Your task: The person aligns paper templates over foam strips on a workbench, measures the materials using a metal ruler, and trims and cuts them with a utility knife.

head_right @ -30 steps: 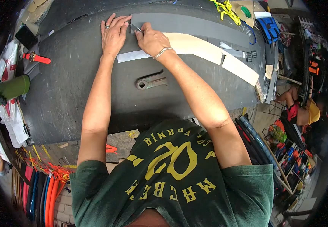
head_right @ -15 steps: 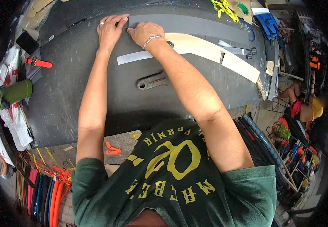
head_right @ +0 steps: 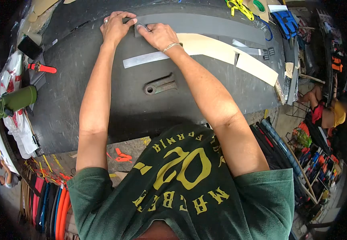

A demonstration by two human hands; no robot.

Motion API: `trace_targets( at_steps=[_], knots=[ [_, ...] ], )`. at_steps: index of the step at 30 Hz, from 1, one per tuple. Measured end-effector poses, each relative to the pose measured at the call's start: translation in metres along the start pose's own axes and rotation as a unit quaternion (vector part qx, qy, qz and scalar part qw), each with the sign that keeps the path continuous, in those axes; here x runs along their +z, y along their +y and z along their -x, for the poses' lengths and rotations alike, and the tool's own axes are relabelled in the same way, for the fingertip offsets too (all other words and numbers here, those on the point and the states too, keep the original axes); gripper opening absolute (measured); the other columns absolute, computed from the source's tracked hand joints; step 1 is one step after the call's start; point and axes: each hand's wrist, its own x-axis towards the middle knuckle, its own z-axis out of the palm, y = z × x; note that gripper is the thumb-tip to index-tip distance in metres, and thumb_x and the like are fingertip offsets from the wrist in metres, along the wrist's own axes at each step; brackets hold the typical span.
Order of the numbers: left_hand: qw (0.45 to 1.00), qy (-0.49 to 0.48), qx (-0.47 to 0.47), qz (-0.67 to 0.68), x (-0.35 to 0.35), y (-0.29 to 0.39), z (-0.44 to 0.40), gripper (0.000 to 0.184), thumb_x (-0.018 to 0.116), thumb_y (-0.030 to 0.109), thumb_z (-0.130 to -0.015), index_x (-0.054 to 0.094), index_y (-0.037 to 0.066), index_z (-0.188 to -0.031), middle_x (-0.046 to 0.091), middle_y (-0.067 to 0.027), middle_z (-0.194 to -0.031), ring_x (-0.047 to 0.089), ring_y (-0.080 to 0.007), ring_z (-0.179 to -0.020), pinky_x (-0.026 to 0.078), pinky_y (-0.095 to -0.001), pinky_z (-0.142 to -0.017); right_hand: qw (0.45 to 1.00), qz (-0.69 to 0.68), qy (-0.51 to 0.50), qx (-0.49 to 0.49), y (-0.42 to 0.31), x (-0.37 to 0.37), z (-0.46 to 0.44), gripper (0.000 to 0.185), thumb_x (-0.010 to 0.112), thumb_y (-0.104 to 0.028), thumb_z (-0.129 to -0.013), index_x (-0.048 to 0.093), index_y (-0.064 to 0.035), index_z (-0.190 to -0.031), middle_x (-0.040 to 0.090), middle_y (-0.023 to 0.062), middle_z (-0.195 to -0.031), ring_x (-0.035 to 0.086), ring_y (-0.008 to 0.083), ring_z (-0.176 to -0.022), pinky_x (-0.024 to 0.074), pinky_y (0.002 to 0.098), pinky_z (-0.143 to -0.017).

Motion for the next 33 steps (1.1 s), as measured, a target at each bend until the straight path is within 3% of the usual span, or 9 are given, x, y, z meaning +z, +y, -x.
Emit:
trace_targets(
  at_steps=[6, 10, 14, 16, 18, 21, 27, 29, 33],
  knots=[
    [0.999, -0.027, 0.016, -0.011, -0.004, -0.003, -0.004, 0.025, 0.074, 0.047, -0.089, 0.079, 0.033, -0.11, 0.067, 0.0043, -0.131, 0.057, -0.0287, -0.129, 0.046, -0.0472, -0.105, 0.978, -0.201, -0.042, 0.047, 0.045, -0.048, 0.056, 0.06, 0.064, -0.064, -0.094, 0.078, -0.0065, -0.088, 0.05, 0.0047, -0.05, 0.05, 0.0138, -0.04, 0.0475, 0.0332, -0.046],
    [0.997, 0.012, 0.075, -0.022, 0.006, -0.014, -0.007, 0.023, 0.075, 0.044, -0.088, 0.079, 0.03, -0.106, 0.07, 0.0028, -0.126, 0.061, -0.0234, -0.124, 0.048, -0.0409, -0.103, 0.993, -0.095, 0.071, -0.015, 0.14, -0.104, 0.15, 0.059, 0.065, -0.054, -0.099, 0.06, -0.0048, -0.067, 0.046, 0.0022, -0.052, 0.046, 0.0116, -0.041, 0.0402, 0.033, -0.044],
    [0.997, -0.011, 0.074, -0.026, 0.006, -0.013, -0.01, 0.027, 0.075, 0.04, -0.09, 0.079, 0.024, -0.111, 0.071, -0.0008, -0.124, 0.061, -0.0247, -0.125, 0.047, -0.0413, -0.106, 0.932, -0.202, 0.142, 0.266, 0.252, -0.155, 0.289, 0.053, 0.062, -0.053, -0.102, 0.07, -0.0054, -0.082, 0.049, -0.0034, -0.055, 0.047, 0.0091, -0.041, 0.0388, 0.0271, -0.039],
    [0.997, -0.037, 0.062, 0.008, 0.005, -0.016, -0.019, 0.032, 0.073, 0.036, -0.093, 0.077, 0.018, -0.119, 0.07, -0.0062, -0.126, 0.061, -0.0275, -0.126, 0.047, -0.0423, -0.107, 0.904, -0.109, 0.158, 0.382, 0.329, -0.174, 0.366, 0.06, 0.073, -0.062, -0.09, 0.074, -0.0032, -0.1, 0.061, 0.0011, -0.063, 0.059, 0.012, -0.053, 0.0509, 0.0314, -0.052],
    [0.993, -0.027, 0.028, 0.113, 0.007, -0.01, -0.023, 0.037, 0.07, 0.031, -0.098, 0.072, 0.011, -0.129, 0.068, -0.0142, -0.13, 0.063, -0.0303, -0.125, 0.047, -0.0421, -0.108, 0.871, 0.044, 0.115, 0.476, 0.411, -0.177, 0.45, 0.08, 0.093, -0.045, -0.068, 0.063, -0.0008, -0.128, 0.067, 0.0258, -0.131, 0.062, 0.0344, -0.129, 0.0487, 0.043, -0.105],
    [0.981, 0.025, 0.035, 0.189, -0.002, 0.054, -0.01, 0.038, 0.07, 0.033, -0.099, 0.071, 0.01, -0.13, 0.067, -0.0137, -0.13, 0.065, -0.0302, -0.123, 0.05, -0.0403, -0.105, 0.837, 0.172, 0.148, 0.498, 0.507, -0.188, 0.529, 0.048, 0.089, -0.025, -0.067, 0.072, -0.0039, -0.107, 0.076, 0.0207, -0.099, 0.074, 0.0376, -0.099, 0.0571, 0.0431, -0.09],
    [0.969, -0.078, 0.182, 0.151, 0.044, 0.238, 0.028, 0.03, 0.069, 0.029, -0.1, 0.075, 0.005, -0.117, 0.072, -0.0157, -0.118, 0.069, -0.0315, -0.109, 0.053, -0.0393, -0.094, 0.844, 0.126, 0.25, 0.456, 0.462, -0.29, 0.411, 0.087, 0.059, -0.079, -0.088, 0.069, 0.0011, -0.118, 0.069, 0.0345, -0.11, 0.065, 0.0497, -0.112, 0.0512, 0.05, -0.094],
    [0.954, -0.096, 0.228, 0.169, 0.086, 0.288, 0.039, 0.028, 0.071, 0.027, -0.098, 0.075, 0.004, -0.114, 0.072, -0.0163, -0.116, 0.069, -0.0347, -0.109, 0.053, -0.0407, -0.093, 0.894, 0.043, 0.262, 0.361, 0.458, -0.316, 0.35, 0.079, 0.041, -0.072, -0.1, 0.067, 0.0017, -0.114, 0.068, 0.0348, -0.111, 0.063, 0.0502, -0.115, 0.0476, 0.0502, -0.097],
    [0.939, -0.124, 0.283, 0.152, 0.164, 0.381, 0.046, 0.028, 0.072, 0.024, -0.095, 0.074, 0.004, -0.115, 0.071, -0.0162, -0.121, 0.066, -0.0393, -0.113, 0.052, -0.0435, -0.098, 0.961, 0.019, 0.207, 0.182, 0.428, -0.343, 0.221, 0.054, 0.048, -0.057, -0.103, 0.065, -0.0056, -0.106, 0.071, 0.0252, -0.099, 0.066, 0.0484, -0.1, 0.0499, 0.0524, -0.086]
  ],
)
